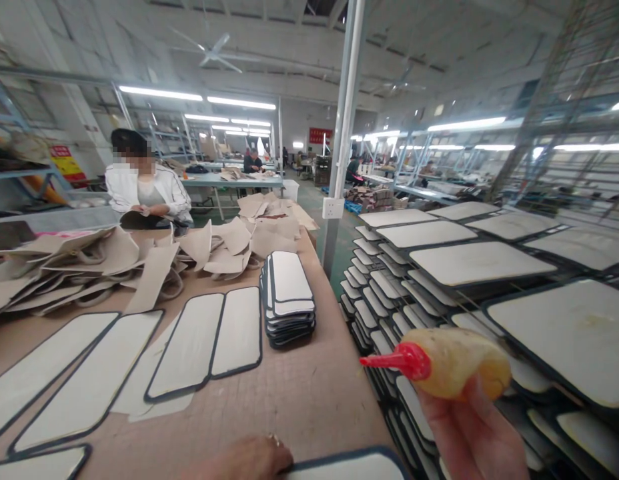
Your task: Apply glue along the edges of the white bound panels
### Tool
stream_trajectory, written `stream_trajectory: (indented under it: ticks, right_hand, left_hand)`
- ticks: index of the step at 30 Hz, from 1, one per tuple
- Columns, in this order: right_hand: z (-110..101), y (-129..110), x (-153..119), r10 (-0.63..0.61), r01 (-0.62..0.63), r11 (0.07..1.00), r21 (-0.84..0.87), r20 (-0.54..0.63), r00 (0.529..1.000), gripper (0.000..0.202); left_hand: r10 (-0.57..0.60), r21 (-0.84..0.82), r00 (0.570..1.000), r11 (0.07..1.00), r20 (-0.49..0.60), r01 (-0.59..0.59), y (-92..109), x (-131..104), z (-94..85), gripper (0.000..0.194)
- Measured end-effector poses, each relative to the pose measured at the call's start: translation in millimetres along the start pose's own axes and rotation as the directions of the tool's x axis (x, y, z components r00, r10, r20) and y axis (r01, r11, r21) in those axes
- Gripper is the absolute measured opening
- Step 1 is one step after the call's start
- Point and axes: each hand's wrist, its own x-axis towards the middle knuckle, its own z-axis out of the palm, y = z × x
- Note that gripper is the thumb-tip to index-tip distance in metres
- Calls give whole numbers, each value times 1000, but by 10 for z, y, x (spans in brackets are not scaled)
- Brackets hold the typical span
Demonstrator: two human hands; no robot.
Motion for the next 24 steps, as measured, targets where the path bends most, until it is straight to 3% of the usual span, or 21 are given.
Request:
stream_trajectory:
  ticks: [3, 8, 13, 18, 21, 24]
  right_hand:
    - [12, -22, -10, -95, 98, 992, -75, 38, 995, 55]
    - [82, -131, -84, -226, 230, 960, -161, 37, 973, 69]
    - [233, -186, -182, -243, 236, 948, -213, -9, 970, 76]
    - [350, -86, -224, -277, 262, 917, -300, -7, 961, 81]
    - [374, 16, -251, -234, 205, 913, -352, -42, 971, 86]
    - [243, 114, -211, -234, 216, 919, -329, -17, 972, 93]
  left_hand:
    - [22, 50, 999, 998, 34, -23, 206, 154, -23, 40]
    - [166, -222, 979, 965, 117, -138, 206, 342, -208, 36]
    - [380, -189, 925, 908, 0, -373, 214, 417, -828, 33]
    - [372, -62, 928, 926, -17, -373, 217, 317, -1516, 35]
    - [373, -57, 928, 926, -20, -374, 217, 194, -1733, 36]
    - [374, -81, 927, 924, 1, -373, 201, 91, -1836, 40]
